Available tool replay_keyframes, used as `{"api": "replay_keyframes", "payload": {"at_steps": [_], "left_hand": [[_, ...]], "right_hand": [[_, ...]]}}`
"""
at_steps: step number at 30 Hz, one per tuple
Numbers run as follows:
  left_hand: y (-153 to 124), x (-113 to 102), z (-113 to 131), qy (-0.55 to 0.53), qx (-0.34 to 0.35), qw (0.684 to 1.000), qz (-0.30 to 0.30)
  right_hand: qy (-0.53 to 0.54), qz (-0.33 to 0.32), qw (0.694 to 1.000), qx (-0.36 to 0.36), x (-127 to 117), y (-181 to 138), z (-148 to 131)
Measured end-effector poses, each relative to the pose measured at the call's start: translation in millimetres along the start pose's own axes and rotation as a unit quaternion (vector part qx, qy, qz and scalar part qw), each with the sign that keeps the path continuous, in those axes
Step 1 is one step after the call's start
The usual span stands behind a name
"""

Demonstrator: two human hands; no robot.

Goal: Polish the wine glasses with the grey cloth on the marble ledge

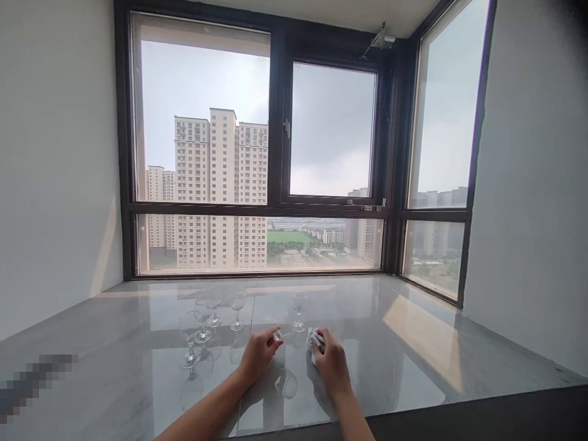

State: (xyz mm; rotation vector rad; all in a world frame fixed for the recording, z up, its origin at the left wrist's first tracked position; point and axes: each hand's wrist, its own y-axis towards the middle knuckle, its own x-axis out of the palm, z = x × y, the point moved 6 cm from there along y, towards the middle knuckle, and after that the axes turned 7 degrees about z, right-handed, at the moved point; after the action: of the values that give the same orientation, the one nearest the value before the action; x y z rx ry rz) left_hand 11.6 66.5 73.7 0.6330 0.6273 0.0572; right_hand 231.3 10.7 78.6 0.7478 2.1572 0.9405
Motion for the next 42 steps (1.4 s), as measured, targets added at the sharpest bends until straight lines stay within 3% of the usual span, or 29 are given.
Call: {"api": "replay_keyframes", "payload": {"at_steps": [5, 8, 10, 15, 21, 27, 35, 39, 42], "left_hand": [[0.5, -9.4, 8.6, 0.120, -0.006, 0.993, 0.011], [-1.4, -5.5, 18.5, 0.174, 0.035, 0.984, -0.027], [-3.9, 0.1, 25.1, 0.196, 0.076, 0.976, -0.063], [-8.5, 7.4, 30.1, 0.192, 0.131, 0.965, -0.119], [-7.2, 5.8, 25.7, 0.104, 0.118, 0.982, -0.106], [-3.4, 6.6, 23.0, 0.053, 0.114, 0.990, -0.057], [-3.2, 12.6, 20.9, -0.006, 0.096, 0.993, -0.066], [0.1, -0.8, 27.0, -0.072, 0.077, 0.994, 0.003], [4.9, -7.5, 24.2, -0.116, 0.027, 0.992, 0.036]], "right_hand": [[0.059, -0.056, 0.982, -0.171, 12.8, -13.7, -50.9], [0.077, -0.065, 0.966, -0.238, 16.8, -19.4, -63.0], [0.086, -0.058, 0.964, -0.246, 16.2, -19.4, -61.9], [0.097, -0.003, 0.982, -0.160, 4.9, -10.0, -41.1], [0.095, 0.064, 0.993, -0.010, -7.9, 0.4, -7.5], [0.150, 0.069, 0.982, 0.094, -9.9, 5.2, 7.5], [0.200, 0.047, 0.968, 0.145, -6.7, 5.4, 14.2], [0.194, 0.016, 0.971, 0.137, -2.2, 2.1, 8.4], [0.198, -0.022, 0.974, 0.109, 3.4, -1.4, -2.6]]}}
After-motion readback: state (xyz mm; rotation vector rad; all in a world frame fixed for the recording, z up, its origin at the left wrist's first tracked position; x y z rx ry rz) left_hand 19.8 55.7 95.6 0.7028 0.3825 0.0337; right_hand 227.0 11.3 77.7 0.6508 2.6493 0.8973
